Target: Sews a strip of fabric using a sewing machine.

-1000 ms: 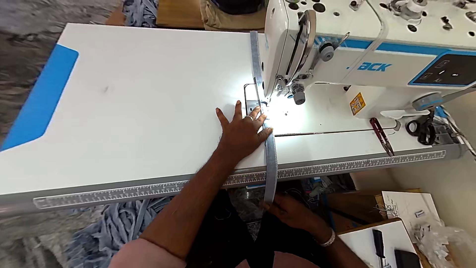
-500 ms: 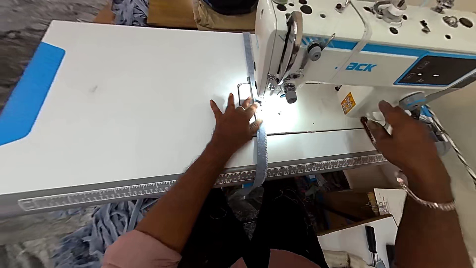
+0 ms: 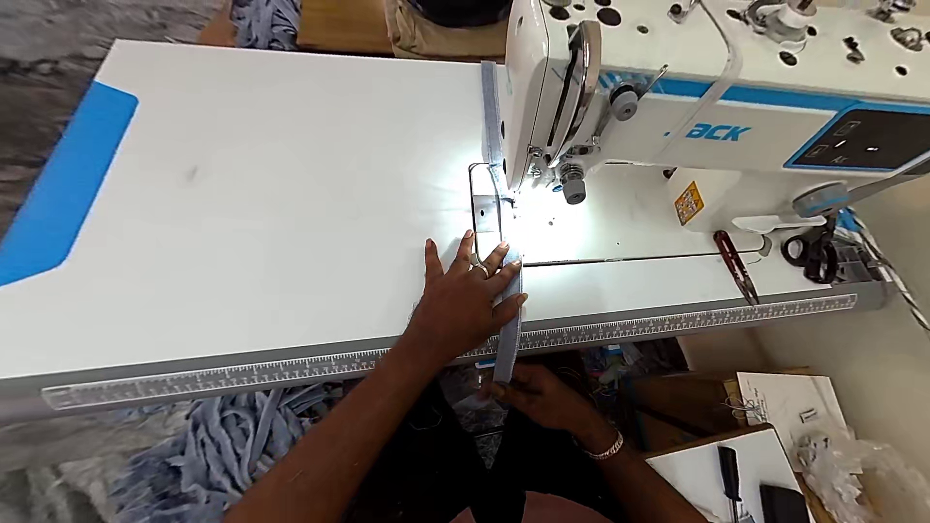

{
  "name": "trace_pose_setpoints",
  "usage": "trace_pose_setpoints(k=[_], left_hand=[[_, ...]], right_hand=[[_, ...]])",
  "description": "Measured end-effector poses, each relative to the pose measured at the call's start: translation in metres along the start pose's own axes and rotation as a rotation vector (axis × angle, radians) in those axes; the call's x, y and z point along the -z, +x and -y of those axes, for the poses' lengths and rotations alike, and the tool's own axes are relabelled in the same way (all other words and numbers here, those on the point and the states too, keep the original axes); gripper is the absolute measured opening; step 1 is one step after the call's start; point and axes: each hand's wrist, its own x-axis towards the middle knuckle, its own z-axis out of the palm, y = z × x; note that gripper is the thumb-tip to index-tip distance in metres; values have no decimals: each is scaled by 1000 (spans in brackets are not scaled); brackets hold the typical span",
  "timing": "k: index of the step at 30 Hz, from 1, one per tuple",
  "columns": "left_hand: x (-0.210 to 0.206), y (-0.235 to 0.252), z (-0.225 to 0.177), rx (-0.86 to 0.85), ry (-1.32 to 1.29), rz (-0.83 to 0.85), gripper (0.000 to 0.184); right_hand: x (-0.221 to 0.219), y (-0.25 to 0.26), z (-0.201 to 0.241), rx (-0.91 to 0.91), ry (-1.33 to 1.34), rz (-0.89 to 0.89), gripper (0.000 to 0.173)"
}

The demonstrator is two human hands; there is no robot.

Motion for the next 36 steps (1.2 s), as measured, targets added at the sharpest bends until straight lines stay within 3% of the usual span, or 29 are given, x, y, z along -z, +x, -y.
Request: trace_pose_setpoints(k=[21, 31, 36], left_hand=[[-1, -1, -1, 1, 35, 15, 67], [-1, -3, -1, -7, 37, 14, 69], [-1, -2, 0, -34, 11, -11, 60]], right_hand=[[-2, -24, -8, -113, -13, 12, 31], [-6, -24, -6, -29, 112, -67, 32], [2, -30, 0, -177, 159, -41, 28]])
